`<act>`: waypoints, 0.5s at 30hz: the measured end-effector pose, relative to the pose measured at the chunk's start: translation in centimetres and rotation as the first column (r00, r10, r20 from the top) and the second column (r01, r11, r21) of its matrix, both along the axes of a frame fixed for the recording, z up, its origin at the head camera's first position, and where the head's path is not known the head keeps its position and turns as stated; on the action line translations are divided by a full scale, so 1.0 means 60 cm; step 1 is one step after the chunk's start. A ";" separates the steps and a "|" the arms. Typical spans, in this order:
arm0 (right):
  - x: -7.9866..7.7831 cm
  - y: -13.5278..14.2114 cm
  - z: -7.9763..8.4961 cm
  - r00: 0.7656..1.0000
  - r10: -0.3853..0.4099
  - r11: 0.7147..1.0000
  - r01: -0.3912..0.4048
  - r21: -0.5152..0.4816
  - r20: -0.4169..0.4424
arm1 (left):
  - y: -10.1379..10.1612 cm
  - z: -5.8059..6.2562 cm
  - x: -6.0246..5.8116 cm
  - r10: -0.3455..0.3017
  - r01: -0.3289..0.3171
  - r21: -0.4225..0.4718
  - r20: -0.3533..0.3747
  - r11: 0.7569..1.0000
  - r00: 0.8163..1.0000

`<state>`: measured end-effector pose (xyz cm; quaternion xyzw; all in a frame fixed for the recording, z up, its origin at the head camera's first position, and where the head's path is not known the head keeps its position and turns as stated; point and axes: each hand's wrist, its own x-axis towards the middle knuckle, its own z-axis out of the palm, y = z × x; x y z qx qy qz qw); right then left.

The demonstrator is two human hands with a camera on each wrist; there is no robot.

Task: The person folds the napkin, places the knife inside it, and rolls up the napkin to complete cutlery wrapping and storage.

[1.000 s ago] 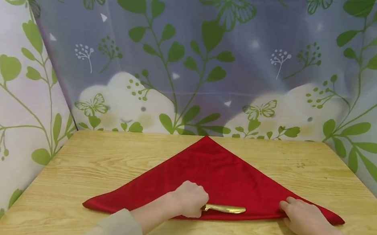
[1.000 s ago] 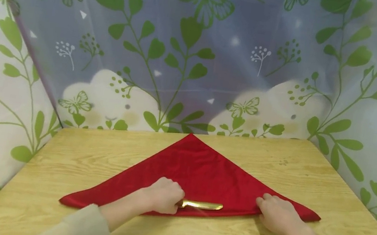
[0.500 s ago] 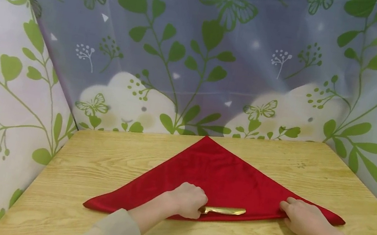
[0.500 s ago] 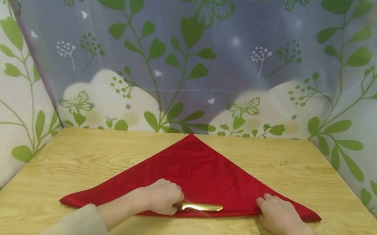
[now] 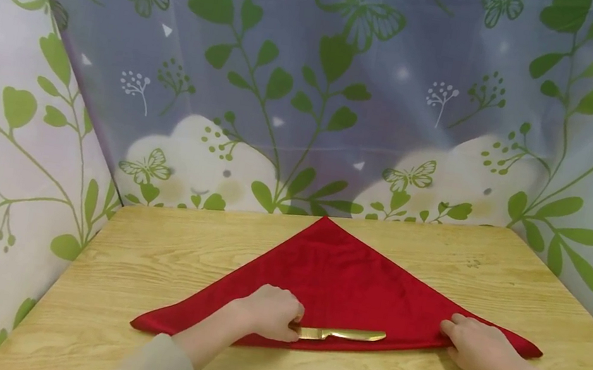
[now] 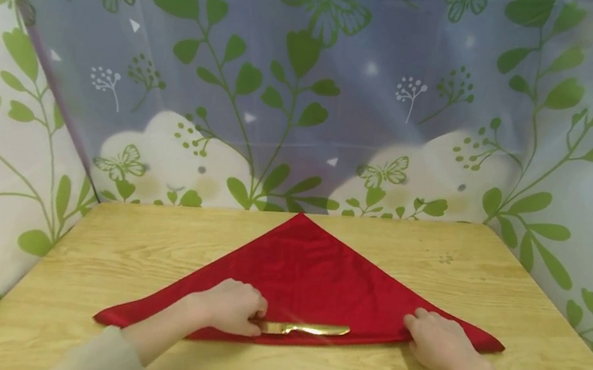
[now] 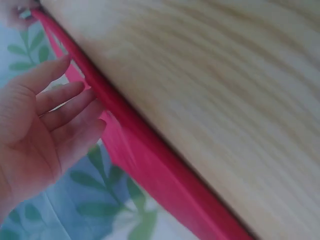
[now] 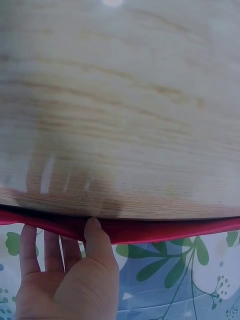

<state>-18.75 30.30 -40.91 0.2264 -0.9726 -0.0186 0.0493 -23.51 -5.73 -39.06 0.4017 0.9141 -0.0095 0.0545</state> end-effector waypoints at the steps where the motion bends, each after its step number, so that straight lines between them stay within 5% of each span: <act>1: 0.001 0.000 0.000 1.000 -0.001 1.000 0.001 -0.003 -0.002 | -0.013 0.003 0.001 0.012 -0.012 0.003 0.012 1.000 1.000; 15: 0.001 -0.001 0.004 1.000 0.009 1.000 -0.009 -0.002 0.006 | -0.190 0.007 0.039 0.119 -0.122 0.067 0.056 0.990 0.991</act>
